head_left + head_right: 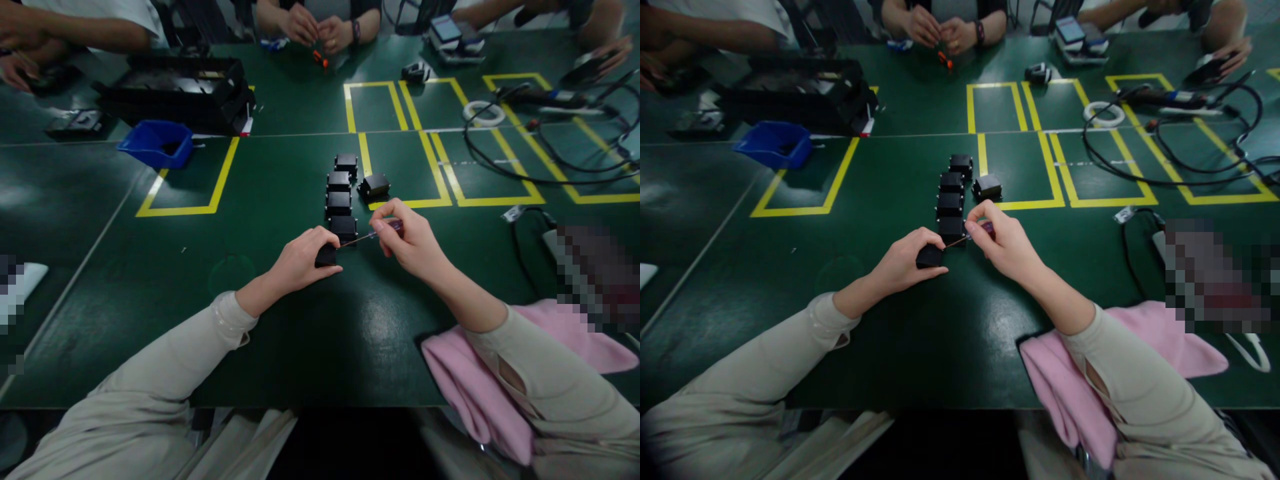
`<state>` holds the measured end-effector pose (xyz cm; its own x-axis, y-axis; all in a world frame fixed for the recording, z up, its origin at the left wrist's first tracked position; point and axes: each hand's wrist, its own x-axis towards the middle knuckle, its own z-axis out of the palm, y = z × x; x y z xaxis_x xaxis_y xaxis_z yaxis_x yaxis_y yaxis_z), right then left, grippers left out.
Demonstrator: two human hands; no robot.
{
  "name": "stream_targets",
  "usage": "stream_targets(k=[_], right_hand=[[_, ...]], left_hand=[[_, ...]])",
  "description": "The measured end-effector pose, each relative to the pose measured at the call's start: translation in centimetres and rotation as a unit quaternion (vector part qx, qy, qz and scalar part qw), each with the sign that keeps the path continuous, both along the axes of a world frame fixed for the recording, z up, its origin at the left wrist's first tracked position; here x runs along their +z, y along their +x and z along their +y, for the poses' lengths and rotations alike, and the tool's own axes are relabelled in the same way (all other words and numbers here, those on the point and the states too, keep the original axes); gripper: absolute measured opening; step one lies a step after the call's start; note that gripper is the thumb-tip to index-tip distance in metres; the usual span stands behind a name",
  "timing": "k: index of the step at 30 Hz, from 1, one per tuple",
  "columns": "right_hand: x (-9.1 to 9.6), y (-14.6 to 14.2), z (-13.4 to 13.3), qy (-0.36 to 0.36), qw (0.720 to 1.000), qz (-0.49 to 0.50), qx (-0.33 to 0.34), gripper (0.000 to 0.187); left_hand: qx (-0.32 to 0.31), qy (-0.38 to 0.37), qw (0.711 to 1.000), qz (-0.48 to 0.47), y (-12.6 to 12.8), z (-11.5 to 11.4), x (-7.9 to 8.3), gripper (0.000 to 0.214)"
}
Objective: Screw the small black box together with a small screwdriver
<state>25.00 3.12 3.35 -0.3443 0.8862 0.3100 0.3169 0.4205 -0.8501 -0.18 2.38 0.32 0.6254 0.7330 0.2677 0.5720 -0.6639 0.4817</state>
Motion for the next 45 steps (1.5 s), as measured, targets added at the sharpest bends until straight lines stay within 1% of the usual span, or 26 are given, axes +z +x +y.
stream_targets(k=[2, 6, 8, 13, 20, 26, 28, 31, 35, 39, 45], right_hand=[[-0.02, -0.01, 0.01, -0.001, 1.0, 0.0, 0.003, 0.016], [-0.08, -0.05, -0.05, -0.001, 1.0, 0.02, 0.011, 0.009], [-0.09, -0.03, -0.05, -0.001, 1.0, 0.018, 0.01, 0.011], [-0.12, 0.07, 0.06, -0.003, 1.0, 0.002, 0.007, 0.022], [-0.3, -0.02, -0.05, 0.001, 1.0, 0.024, 0.006, 0.012], [-0.34, 0.08, 0.12, -0.006, 1.0, 0.005, -0.004, 0.02], [-0.33, 0.08, 0.12, -0.01, 1.0, 0.009, -0.001, 0.017], [-0.31, 0.04, 0.04, -0.01, 1.0, 0.022, 0.006, 0.009], [-0.28, 0.04, -0.02, 0.007, 1.0, 0.018, 0.006, 0.003], [-0.28, 0.02, 0.03, 0.02, 1.0, 0.013, -0.002, 0.004], [-0.37, 0.01, 0.1, -0.007, 1.0, 0.012, 0.006, 0.013]], left_hand=[[-0.002, 0.0, 1.0, -0.002, -0.02, 0.03, -0.05, 0.034], [0.001, -0.007, 1.0, -0.002, 0.01, 0.08, -0.05, 0.032], [0.003, -0.011, 1.0, -0.002, 0.06, 0.08, 0.0, 0.031], [0.0, -0.014, 1.0, -0.005, 0.1, 0.07, 0.13, 0.03], [-0.002, -0.009, 1.0, -0.008, 0.0, 0.08, 0.04, 0.032], [-0.001, -0.012, 1.0, -0.008, 0.04, 0.1, 0.04, 0.031], [-0.001, -0.013, 1.0, -0.008, 0.03, 0.09, 0.08, 0.031], [-0.002, -0.01, 1.0, -0.006, 0.03, 0.07, 0.12, 0.032], [-0.004, -0.003, 1.0, -0.007, 0.06, 0.1, 0.04, 0.032], [-0.005, -0.002, 1.0, -0.011, 0.07, 0.13, -0.05, 0.032], [-0.007, -0.002, 1.0, -0.012, 0.03, 0.11, -0.01, 0.031]])
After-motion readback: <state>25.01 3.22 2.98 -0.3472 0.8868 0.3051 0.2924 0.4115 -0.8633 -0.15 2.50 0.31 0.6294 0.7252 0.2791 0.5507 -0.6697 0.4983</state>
